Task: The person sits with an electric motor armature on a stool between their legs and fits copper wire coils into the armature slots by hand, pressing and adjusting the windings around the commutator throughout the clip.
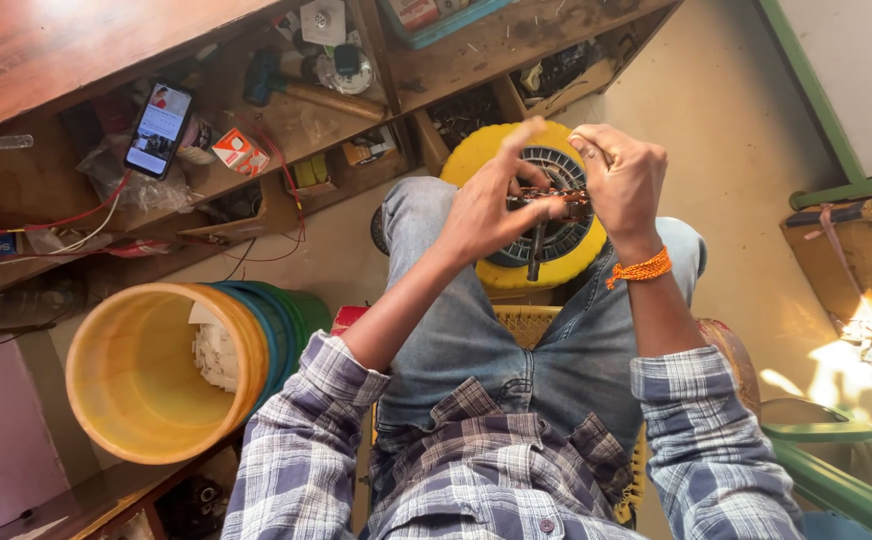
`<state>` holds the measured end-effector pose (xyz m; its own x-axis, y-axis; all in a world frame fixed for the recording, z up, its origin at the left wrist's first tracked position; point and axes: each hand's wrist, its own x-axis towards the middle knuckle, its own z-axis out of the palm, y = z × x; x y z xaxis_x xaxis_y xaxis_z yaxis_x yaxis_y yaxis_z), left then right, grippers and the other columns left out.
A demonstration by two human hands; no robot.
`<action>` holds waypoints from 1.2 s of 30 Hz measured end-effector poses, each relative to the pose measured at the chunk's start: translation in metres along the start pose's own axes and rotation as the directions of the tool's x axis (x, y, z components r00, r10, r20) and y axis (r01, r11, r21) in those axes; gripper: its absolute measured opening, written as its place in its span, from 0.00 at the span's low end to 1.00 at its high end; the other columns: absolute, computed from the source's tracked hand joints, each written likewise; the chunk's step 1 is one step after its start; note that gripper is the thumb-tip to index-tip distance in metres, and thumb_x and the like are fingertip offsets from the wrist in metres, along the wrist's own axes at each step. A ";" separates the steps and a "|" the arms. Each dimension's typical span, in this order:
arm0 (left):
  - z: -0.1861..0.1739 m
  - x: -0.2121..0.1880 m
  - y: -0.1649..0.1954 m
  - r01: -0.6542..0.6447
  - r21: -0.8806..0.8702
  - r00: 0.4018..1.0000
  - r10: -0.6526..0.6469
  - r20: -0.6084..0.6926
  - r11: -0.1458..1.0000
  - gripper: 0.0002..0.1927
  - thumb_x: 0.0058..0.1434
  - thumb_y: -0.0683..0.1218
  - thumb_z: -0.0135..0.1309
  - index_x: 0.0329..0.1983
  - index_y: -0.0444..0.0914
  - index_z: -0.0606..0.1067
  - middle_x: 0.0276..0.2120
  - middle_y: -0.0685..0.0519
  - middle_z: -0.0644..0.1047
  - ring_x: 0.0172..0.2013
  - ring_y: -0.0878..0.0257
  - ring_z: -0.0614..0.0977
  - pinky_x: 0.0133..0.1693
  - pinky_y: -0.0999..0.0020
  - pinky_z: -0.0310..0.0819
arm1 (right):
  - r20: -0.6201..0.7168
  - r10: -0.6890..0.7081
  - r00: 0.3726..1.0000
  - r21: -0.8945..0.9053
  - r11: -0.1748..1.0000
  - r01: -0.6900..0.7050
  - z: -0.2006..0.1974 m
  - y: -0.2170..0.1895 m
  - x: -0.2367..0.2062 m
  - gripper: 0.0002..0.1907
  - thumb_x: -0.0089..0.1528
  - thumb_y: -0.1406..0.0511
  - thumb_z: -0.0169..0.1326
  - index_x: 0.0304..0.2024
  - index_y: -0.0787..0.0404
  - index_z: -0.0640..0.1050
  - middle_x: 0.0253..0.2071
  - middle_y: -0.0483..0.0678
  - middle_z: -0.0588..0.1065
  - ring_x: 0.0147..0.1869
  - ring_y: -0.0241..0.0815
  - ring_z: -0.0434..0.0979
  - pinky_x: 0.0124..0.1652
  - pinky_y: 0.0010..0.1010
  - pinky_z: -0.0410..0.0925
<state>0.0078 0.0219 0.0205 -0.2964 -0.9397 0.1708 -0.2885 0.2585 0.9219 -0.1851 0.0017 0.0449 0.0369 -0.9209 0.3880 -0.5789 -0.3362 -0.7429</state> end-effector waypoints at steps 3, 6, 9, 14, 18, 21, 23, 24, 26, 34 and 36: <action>0.010 0.019 -0.009 0.242 -0.340 0.970 -0.216 0.112 0.909 0.55 0.60 0.45 0.65 0.78 0.48 0.40 0.40 0.55 0.84 0.44 0.66 0.85 0.51 0.67 0.78 | 0.008 0.000 1.000 -0.016 1.000 0.001 0.002 0.010 -0.003 0.04 0.67 0.73 0.62 0.44 0.69 0.83 0.36 0.54 0.81 0.36 0.31 0.80 0.37 0.26 0.71; 0.010 0.034 -0.022 0.271 -0.585 0.955 -0.136 0.265 0.764 0.55 0.63 0.39 0.63 0.80 0.50 0.36 0.39 0.53 0.82 0.43 0.67 0.83 0.50 0.68 0.77 | 0.002 0.022 1.000 0.079 0.997 -0.022 -0.001 0.013 -0.004 0.04 0.67 0.73 0.62 0.44 0.68 0.83 0.38 0.51 0.82 0.39 0.29 0.81 0.39 0.24 0.72; -0.004 0.035 -0.032 0.276 -0.590 0.922 -0.034 0.387 0.759 0.54 0.66 0.38 0.61 0.82 0.50 0.37 0.40 0.53 0.79 0.42 0.67 0.79 0.48 0.70 0.74 | 0.008 0.156 0.988 0.041 0.987 -0.156 -0.010 0.008 -0.010 0.04 0.66 0.72 0.64 0.42 0.67 0.84 0.27 0.49 0.74 0.30 0.29 0.66 0.31 0.26 0.60; -0.017 0.039 -0.039 0.210 -0.580 0.890 0.091 0.446 0.787 0.51 0.71 0.40 0.59 0.83 0.49 0.38 0.43 0.52 0.78 0.46 0.67 0.79 0.52 0.70 0.74 | 0.055 0.159 0.986 0.149 0.975 -0.165 -0.021 -0.017 -0.042 0.03 0.65 0.72 0.65 0.41 0.65 0.83 0.24 0.38 0.69 0.26 0.25 0.58 0.26 0.24 0.54; -0.019 0.044 -0.037 0.204 -0.585 0.862 0.140 0.488 0.785 0.49 0.72 0.40 0.60 0.83 0.48 0.39 0.43 0.51 0.78 0.47 0.67 0.78 0.51 0.70 0.74 | 0.096 0.242 0.966 0.231 0.938 -0.258 0.003 -0.038 -0.074 0.03 0.64 0.71 0.64 0.40 0.63 0.83 0.24 0.36 0.71 0.26 0.23 0.59 0.25 0.23 0.54; -0.024 0.045 -0.034 0.192 -0.555 0.842 0.154 0.516 0.810 0.49 0.71 0.40 0.60 0.82 0.47 0.40 0.43 0.52 0.78 0.46 0.67 0.79 0.50 0.71 0.74 | 0.079 0.282 0.956 0.178 0.940 -0.292 0.016 -0.041 -0.087 0.03 0.62 0.71 0.65 0.38 0.64 0.83 0.20 0.38 0.68 0.24 0.23 0.57 0.24 0.22 0.53; -0.027 0.045 -0.033 0.169 -0.538 0.838 0.167 0.520 0.826 0.48 0.71 0.41 0.60 0.82 0.46 0.41 0.43 0.51 0.79 0.46 0.67 0.79 0.50 0.71 0.74 | 0.064 0.268 0.961 0.176 0.945 -0.275 0.022 -0.039 -0.090 0.04 0.62 0.71 0.66 0.38 0.65 0.83 0.21 0.38 0.70 0.24 0.22 0.59 0.24 0.21 0.55; -0.027 0.045 -0.033 0.152 -0.540 0.838 0.181 0.514 0.828 0.48 0.72 0.41 0.60 0.82 0.46 0.41 0.43 0.51 0.79 0.46 0.67 0.79 0.50 0.70 0.75 | 0.064 0.265 0.962 0.194 0.942 -0.272 0.023 -0.038 -0.092 0.04 0.62 0.72 0.65 0.38 0.66 0.83 0.22 0.37 0.72 0.25 0.21 0.60 0.25 0.21 0.56; -0.029 0.043 -0.032 0.135 -0.541 0.843 0.191 0.502 0.830 0.48 0.72 0.41 0.60 0.82 0.46 0.41 0.43 0.51 0.79 0.46 0.67 0.79 0.50 0.71 0.75 | 0.065 0.248 0.967 0.237 0.937 -0.256 0.024 -0.035 -0.094 0.04 0.62 0.72 0.65 0.39 0.66 0.83 0.25 0.37 0.75 0.27 0.20 0.63 0.26 0.19 0.58; -0.031 0.040 -0.031 0.165 -0.528 0.850 0.151 0.504 0.833 0.48 0.70 0.43 0.62 0.82 0.46 0.43 0.42 0.52 0.78 0.45 0.68 0.79 0.48 0.71 0.74 | 0.047 0.194 0.980 0.316 0.928 -0.199 0.032 -0.031 -0.098 0.04 0.64 0.73 0.62 0.42 0.68 0.82 0.34 0.40 0.81 0.35 0.21 0.73 0.36 0.17 0.68; -0.031 0.040 -0.031 0.150 -0.526 0.848 0.165 0.504 0.837 0.46 0.70 0.43 0.62 0.81 0.45 0.46 0.43 0.52 0.78 0.47 0.68 0.79 0.52 0.70 0.75 | 0.056 0.230 0.972 0.320 0.917 -0.236 0.034 -0.029 -0.100 0.04 0.65 0.73 0.62 0.42 0.68 0.82 0.32 0.41 0.80 0.34 0.21 0.72 0.34 0.18 0.67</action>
<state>0.0335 -0.0311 0.0094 -0.7574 -0.6416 0.1215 0.1929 -0.0422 0.9803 -0.1441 0.0970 0.0085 -0.0518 -0.9831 0.1753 -0.2788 -0.1543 -0.9479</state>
